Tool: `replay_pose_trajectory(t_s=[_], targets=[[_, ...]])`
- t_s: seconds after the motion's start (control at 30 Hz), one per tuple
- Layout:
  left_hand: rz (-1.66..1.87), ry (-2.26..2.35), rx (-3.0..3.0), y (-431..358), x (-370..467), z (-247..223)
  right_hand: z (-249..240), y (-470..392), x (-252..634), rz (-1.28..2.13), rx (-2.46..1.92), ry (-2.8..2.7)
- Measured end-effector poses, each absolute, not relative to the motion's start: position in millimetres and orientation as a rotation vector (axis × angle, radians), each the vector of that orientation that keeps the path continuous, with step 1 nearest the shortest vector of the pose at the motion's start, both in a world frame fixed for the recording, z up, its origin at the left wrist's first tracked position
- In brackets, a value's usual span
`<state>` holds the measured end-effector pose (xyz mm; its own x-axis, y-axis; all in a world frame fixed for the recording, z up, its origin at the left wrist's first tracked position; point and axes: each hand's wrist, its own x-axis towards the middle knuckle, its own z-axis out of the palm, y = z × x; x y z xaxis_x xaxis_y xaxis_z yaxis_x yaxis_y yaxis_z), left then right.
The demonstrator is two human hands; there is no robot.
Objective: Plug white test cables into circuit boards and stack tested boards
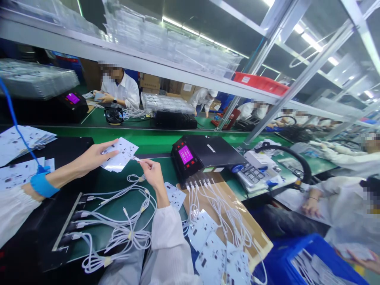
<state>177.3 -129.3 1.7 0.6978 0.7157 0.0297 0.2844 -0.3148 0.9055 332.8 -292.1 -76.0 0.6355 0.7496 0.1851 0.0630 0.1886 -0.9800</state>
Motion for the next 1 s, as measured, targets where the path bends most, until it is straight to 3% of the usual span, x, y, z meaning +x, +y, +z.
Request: replay_pose_trajectory(t_s=[0.47, 0.77, 1.0], targets=[[0.365, 0.727, 1.582, -148, 181, 13, -88, -275, 344, 0.499, -1.203, -0.676], [0.62, 0.751, 2.456, -131, 184, -5, -87, -258, 308, -0.006, -1.466, -0.596], [0.484, 0.514, 2.792, -140, 187, -10, -82, -259, 272, 0.102, -1.537, -0.816]])
